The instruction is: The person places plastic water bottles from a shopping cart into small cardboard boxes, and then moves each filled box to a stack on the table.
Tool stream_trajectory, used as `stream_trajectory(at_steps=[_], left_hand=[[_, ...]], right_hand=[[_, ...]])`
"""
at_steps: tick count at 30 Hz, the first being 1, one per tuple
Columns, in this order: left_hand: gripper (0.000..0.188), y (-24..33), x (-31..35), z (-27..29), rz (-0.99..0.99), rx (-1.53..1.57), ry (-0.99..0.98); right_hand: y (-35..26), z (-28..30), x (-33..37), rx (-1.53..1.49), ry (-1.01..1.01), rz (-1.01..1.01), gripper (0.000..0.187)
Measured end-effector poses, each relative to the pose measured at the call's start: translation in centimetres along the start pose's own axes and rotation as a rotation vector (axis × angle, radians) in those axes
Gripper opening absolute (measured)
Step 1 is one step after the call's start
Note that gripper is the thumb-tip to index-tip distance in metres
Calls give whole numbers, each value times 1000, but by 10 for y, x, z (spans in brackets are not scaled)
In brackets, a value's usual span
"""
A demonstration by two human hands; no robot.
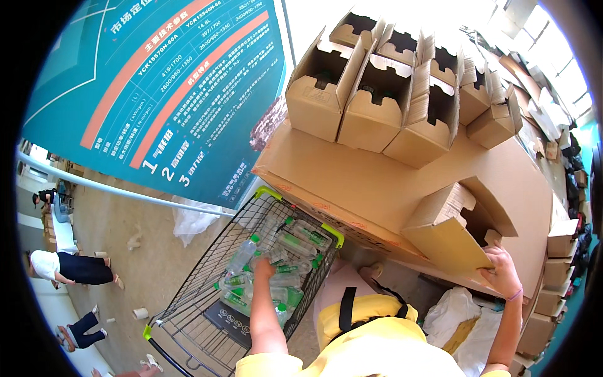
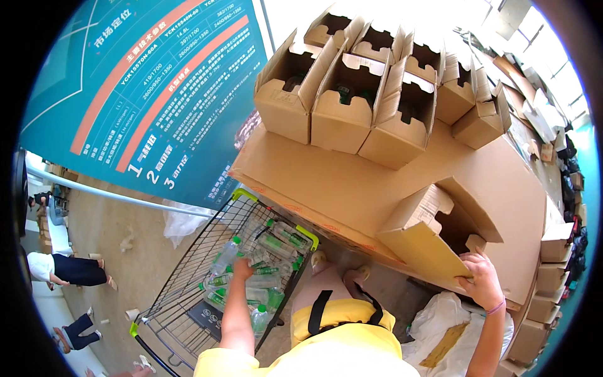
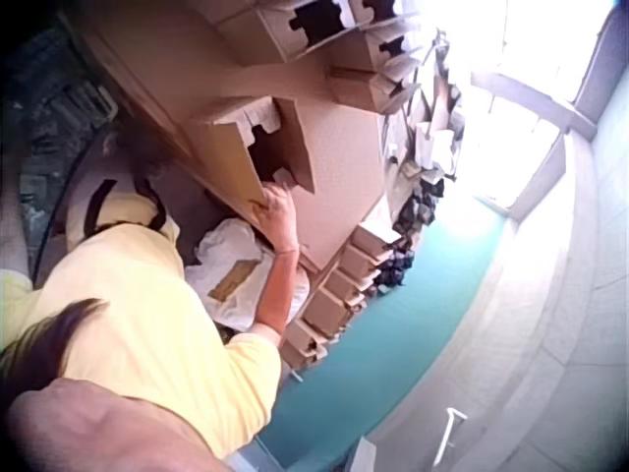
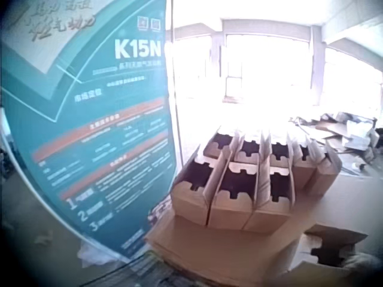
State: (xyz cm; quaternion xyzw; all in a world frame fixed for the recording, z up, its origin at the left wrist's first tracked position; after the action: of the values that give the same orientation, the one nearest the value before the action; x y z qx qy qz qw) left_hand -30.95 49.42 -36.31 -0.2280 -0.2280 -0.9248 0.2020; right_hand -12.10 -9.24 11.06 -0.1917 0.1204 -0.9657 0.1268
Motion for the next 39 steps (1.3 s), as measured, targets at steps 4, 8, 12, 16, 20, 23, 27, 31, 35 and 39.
stream_trajectory(at_steps=[4,8,12,16,20,23,27,31,35,39], left_hand=[[65,6,36,-56,-207,-353,-510],[73,8,41,-74,-50,-323,-308],[85,9,-3,-70,89,-251,-716],[76,43,-2,-55,-32,-557,-717],[45,26,-9,-102,-8,-625,-594],[80,19,1,-120,78,-564,-348],[83,21,9,-118,-32,-673,-388],[88,23,23,-79,-221,-430,-270],[92,-4,31,-56,-268,-27,148],[80,19,32,1,56,454,424]], right_hand=[[5,-8,1,-138,-139,28,31],[10,-3,7,-48,17,13,30],[3,7,-3,141,-9,65,21],[8,3,-5,211,-20,91,11],[16,0,-1,293,-25,116,17],[8,1,0,361,-20,148,24],[-5,3,0,455,8,154,27],[-3,6,4,469,2,145,23],[15,-10,10,375,-42,106,18],[12,-15,12,372,30,58,15]])
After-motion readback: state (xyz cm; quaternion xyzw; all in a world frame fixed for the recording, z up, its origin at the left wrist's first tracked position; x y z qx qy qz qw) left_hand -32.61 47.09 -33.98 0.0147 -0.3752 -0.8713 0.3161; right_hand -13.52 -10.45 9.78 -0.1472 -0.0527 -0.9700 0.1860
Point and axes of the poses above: each hand's wrist, its own x-axis away from the middle knuckle, its own z-axis out of the back of the hand, y = z × x, the point moved 2 cm from there along -x, towards the middle knuckle, and after that the axes turned 7 degrees about -z, right-handed, at the moved point
